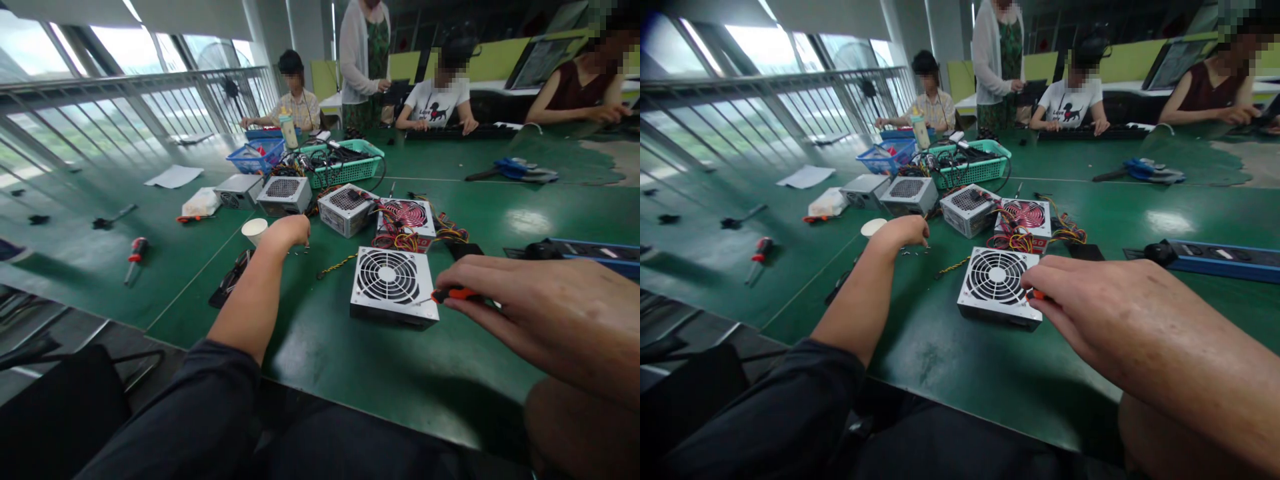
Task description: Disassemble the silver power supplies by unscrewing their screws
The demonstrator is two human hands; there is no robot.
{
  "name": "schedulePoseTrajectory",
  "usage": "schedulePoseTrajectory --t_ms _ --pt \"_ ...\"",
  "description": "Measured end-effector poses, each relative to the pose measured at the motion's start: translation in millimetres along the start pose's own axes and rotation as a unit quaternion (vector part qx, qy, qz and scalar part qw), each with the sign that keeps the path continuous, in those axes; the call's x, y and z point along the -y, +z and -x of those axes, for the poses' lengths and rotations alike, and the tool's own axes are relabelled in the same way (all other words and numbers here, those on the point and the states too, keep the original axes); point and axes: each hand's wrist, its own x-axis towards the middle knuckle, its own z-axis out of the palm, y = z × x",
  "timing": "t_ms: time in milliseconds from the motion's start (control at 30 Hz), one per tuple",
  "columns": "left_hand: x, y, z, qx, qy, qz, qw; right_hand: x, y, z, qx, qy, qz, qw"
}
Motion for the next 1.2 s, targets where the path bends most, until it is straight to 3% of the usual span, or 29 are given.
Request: schedulePoseTrajectory --t_ms 467,767,1000,1200 --pt "-12 12 -9 0.06 -0.038 -0.004 0.997 -9 9 1 -0.01 0.006 -0.03 0.999" --pt "-14 15 -15 0.054 -0.05 -0.015 0.997 -26 6 2 0.076 0.076 -0.084 0.991" --pt "-10 21 -22 0.046 -0.043 -0.006 0.998 -32 -7 1 -0.042 0.195 -0.052 0.978" --pt "-9 21 -21 0.041 -0.032 -0.011 0.999 -48 17 -16 -0.1 0.241 0.005 0.965"
